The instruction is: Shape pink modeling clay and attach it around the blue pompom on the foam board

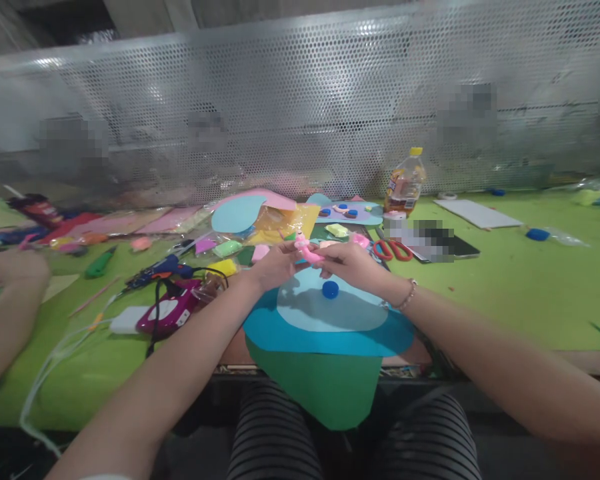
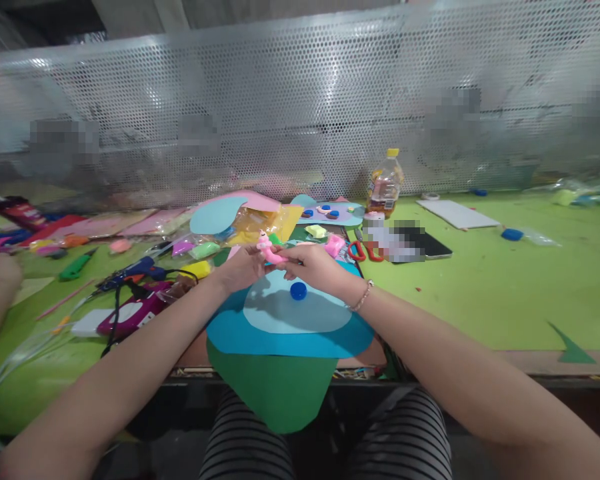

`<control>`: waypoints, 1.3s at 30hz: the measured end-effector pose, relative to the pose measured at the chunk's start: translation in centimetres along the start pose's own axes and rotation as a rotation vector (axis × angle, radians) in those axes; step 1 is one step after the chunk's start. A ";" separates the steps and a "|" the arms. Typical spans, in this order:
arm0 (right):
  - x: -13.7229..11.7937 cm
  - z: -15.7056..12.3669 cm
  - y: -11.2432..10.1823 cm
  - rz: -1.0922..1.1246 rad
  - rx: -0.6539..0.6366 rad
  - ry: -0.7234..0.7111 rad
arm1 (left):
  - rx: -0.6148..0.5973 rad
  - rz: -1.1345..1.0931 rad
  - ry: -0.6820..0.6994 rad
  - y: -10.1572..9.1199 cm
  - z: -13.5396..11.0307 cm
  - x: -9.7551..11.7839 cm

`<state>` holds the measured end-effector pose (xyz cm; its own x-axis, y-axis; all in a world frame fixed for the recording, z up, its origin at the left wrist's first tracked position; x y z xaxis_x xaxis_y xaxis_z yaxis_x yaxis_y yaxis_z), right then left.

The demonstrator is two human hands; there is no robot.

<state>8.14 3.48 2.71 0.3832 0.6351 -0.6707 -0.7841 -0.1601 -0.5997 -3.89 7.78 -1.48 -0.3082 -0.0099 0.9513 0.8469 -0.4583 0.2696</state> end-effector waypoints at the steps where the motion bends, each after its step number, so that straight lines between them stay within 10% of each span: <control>1: -0.1 0.0 0.1 0.007 -0.010 -0.027 | -0.039 0.019 -0.007 0.3 -0.1 0.1; 11: -0.3 -0.3 0.4 0.132 -0.115 -0.062 | -0.264 0.015 -0.023 1.9 -1.0 0.5; 39: 0.0 -0.3 0.2 0.367 0.022 0.161 | 0.001 0.026 0.099 2.2 -1.0 1.4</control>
<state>8.15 3.29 2.47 0.1457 0.4122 -0.8994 -0.8927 -0.3370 -0.2991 -2.92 5.83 0.29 -0.3270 -0.1095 0.9387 0.8559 -0.4555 0.2450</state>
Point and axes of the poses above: each hand's wrist, its own z-axis towards the middle knuckle, its own y-axis out of the palm, x = y × z, the point moved 7 cm from there along z, towards the middle knuckle, and after that the axes turned 4 degrees about x, right-handed, at the moved point
